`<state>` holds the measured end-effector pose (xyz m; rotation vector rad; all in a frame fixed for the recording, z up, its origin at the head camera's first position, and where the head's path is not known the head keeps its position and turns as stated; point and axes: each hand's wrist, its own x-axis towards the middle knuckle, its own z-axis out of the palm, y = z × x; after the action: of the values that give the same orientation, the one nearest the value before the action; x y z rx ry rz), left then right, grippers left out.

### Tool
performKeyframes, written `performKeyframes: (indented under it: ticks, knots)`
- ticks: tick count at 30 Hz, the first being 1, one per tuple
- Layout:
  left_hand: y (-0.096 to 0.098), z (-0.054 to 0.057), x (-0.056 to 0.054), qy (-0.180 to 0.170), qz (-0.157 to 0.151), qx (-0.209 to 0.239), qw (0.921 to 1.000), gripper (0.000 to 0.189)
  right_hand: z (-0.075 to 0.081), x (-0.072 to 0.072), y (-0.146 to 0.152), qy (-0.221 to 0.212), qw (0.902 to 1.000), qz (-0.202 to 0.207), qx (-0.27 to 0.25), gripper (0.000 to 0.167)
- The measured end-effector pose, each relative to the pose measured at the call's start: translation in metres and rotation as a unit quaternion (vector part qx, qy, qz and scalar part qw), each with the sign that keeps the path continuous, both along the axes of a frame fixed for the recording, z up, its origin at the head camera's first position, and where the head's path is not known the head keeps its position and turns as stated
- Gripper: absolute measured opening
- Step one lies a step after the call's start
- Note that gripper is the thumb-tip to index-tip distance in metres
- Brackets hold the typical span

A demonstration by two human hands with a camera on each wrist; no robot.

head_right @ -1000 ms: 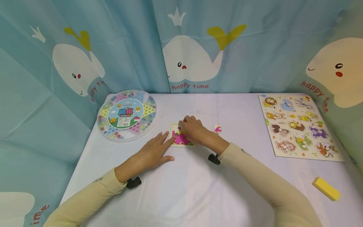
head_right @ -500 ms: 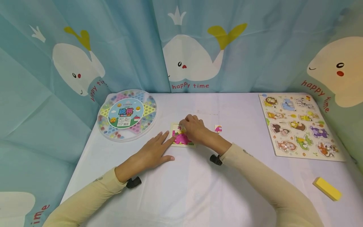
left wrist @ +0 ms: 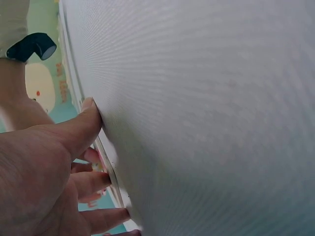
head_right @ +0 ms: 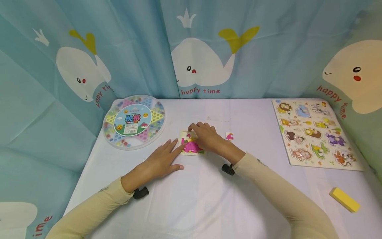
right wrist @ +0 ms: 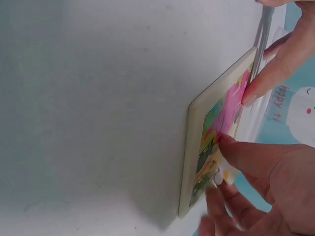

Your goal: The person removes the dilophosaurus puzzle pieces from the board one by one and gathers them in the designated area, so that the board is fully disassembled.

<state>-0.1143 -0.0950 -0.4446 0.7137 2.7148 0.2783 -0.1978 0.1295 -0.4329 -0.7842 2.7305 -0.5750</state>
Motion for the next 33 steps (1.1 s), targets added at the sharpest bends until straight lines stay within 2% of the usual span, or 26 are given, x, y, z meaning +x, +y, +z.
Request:
performKeyframes:
  ticks: [7,14,19,26,30,33]
  knots:
    - [0.0,-0.002,0.0,-0.002,-0.003,0.004,1.0,0.082,0.0,0.0,0.003,-0.021,0.9993,0.013,-0.028,0.04]
    - [0.001,0.0,0.001,-0.002,-0.002,0.005,1.0,0.082,0.009,0.005,0.002,0.013,0.9985,0.011,-0.051,0.028]
    - [0.002,0.001,0.001,-0.004,-0.002,0.006,1.0,0.082,0.015,0.002,0.01,0.011,0.9962,-0.003,-0.087,0.025]
    - [0.001,0.002,0.002,-0.011,0.001,0.011,0.9999,0.082,0.047,-0.009,0.052,0.023,0.9905,-0.036,-0.131,0.01]
    - [0.0,0.003,0.003,-0.013,0.001,0.013,0.9998,0.082,0.06,-0.01,0.09,0.02,0.9904,-0.071,-0.117,0.009]
    - [0.0,0.003,0.003,-0.015,0.002,0.015,0.9998,0.083,0.062,-0.01,0.119,0.004,0.9921,-0.087,-0.09,0.01]
